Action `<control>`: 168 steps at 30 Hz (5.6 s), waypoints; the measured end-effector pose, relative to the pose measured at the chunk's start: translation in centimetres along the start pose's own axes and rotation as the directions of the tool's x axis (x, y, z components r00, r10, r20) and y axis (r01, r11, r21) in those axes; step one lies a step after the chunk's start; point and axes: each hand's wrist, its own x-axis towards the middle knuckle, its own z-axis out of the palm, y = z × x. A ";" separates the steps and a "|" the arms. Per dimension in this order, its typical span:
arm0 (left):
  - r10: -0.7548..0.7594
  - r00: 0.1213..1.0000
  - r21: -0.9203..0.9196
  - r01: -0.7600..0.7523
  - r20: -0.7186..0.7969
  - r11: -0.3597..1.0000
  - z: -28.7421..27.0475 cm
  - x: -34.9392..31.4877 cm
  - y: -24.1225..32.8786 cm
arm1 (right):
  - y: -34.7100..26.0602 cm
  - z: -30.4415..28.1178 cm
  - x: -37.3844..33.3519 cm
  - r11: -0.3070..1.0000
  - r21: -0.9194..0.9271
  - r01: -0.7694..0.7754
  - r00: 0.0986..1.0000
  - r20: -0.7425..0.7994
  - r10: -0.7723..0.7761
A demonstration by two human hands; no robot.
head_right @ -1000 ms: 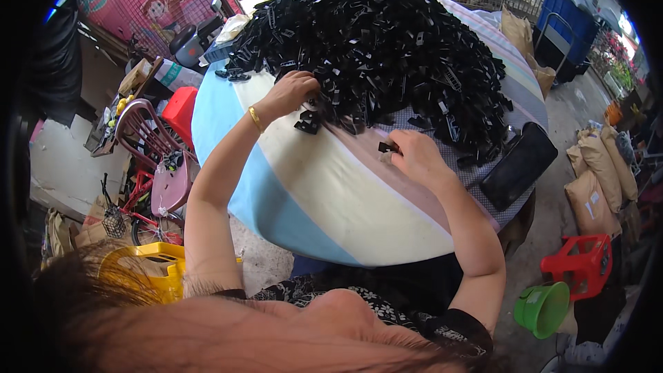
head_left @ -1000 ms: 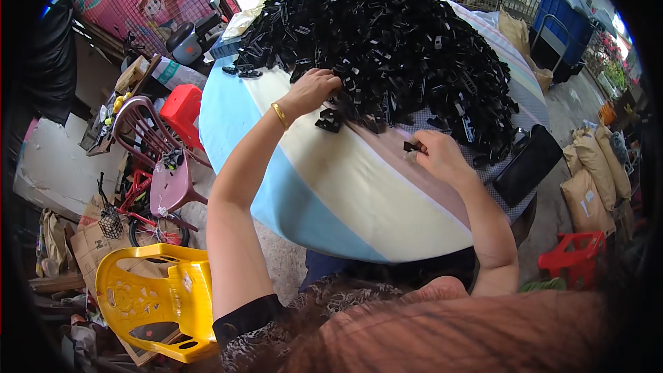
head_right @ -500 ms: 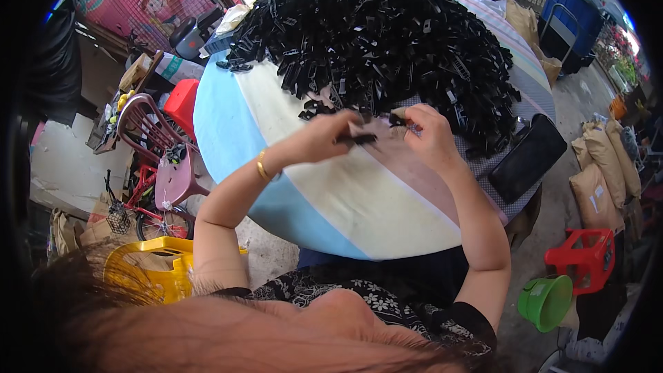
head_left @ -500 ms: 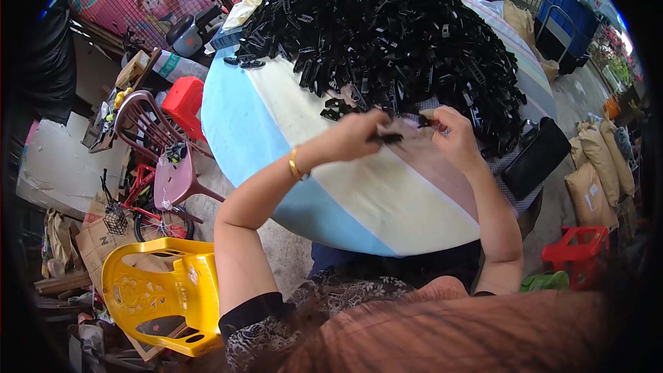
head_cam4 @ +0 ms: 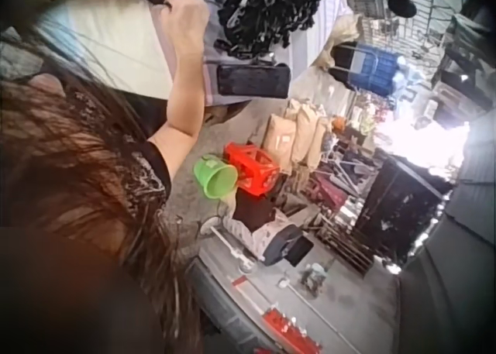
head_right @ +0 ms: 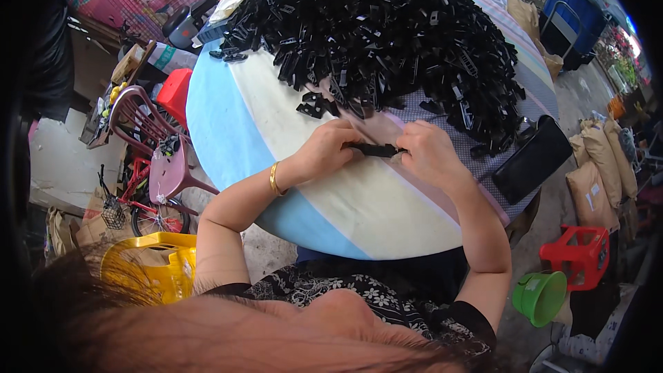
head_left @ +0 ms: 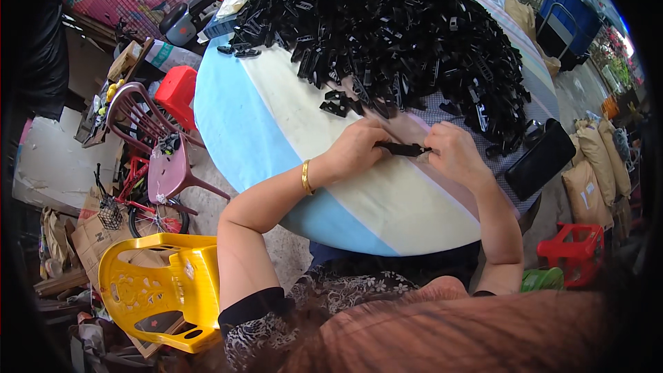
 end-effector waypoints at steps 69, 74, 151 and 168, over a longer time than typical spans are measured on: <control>-0.091 0.987 0.016 0.094 -0.134 0.995 1.9 1.1 0.0 | 1.7 0.6 0.7 0.999 0.038 -0.017 0.987 -0.159 0.023; -0.099 0.987 0.023 0.103 -0.123 0.994 2.0 1.5 -0.5 | 3.0 0.8 1.2 0.998 0.062 -0.021 0.996 -0.087 0.026; -0.084 0.996 0.015 0.084 -0.012 0.996 1.0 1.0 0.3 | -0.4 -0.4 -0.3 0.996 0.026 -0.084 0.996 0.005 0.084; -0.069 0.996 -0.098 0.075 0.062 0.992 1.9 1.2 0.4 | 0.0 1.9 0.5 0.971 0.224 0.081 0.994 -0.085 -0.063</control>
